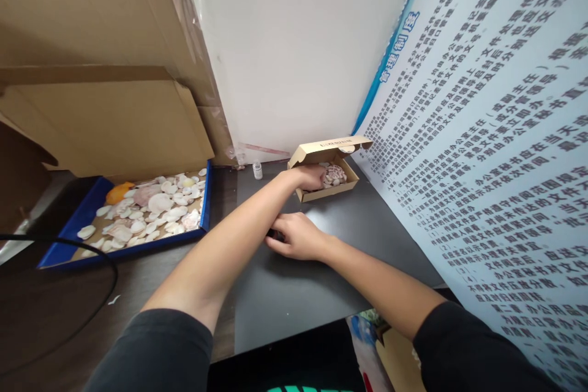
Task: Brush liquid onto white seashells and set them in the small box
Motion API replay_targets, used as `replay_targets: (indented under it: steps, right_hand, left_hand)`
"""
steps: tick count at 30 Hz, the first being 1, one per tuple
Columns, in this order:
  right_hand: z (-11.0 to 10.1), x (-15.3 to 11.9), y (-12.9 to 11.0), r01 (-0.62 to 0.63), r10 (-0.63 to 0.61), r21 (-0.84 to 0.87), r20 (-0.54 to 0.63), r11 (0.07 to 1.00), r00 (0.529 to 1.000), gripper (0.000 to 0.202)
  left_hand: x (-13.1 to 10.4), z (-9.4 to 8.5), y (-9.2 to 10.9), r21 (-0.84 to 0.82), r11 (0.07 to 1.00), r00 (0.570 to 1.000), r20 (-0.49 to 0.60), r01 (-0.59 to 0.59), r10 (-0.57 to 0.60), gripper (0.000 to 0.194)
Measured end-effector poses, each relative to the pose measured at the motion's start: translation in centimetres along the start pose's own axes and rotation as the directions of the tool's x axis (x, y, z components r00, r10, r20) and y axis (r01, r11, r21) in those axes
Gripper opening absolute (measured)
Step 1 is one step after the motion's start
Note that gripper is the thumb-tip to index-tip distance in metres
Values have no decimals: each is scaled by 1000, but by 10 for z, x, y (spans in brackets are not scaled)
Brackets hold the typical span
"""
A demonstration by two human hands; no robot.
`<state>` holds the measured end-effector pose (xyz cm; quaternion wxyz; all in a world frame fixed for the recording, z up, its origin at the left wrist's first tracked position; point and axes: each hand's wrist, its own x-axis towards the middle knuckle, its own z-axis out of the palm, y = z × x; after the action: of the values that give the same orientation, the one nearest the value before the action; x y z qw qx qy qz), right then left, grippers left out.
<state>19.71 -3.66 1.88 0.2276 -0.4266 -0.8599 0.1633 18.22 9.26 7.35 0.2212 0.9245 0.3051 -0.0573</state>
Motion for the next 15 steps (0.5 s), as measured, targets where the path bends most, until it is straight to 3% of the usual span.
replay_targets:
  steps: [5,9,12,15]
  right_hand:
    - [-4,-1,-2,8,-7,54,-3,999,1000,22]
    - [-3,-1,2,-63,66,58,-42,996,997,22]
    - [-1,-1,6,-113,115,24,-110,993,987,18]
    - [0,1,9,-162,164,24,-134,986,977,13]
  left_hand:
    - [-18,-12,9,-81,996,999,-20,-27,26,20]
    - [-65,-16,13,-188,975,992,-65,-119,108,13]
    - [-109,-13,1,-468,870,987,-61,-158,146,12]
    - [-146,-9,-27,-657,742,988,-146,-134,49,5]
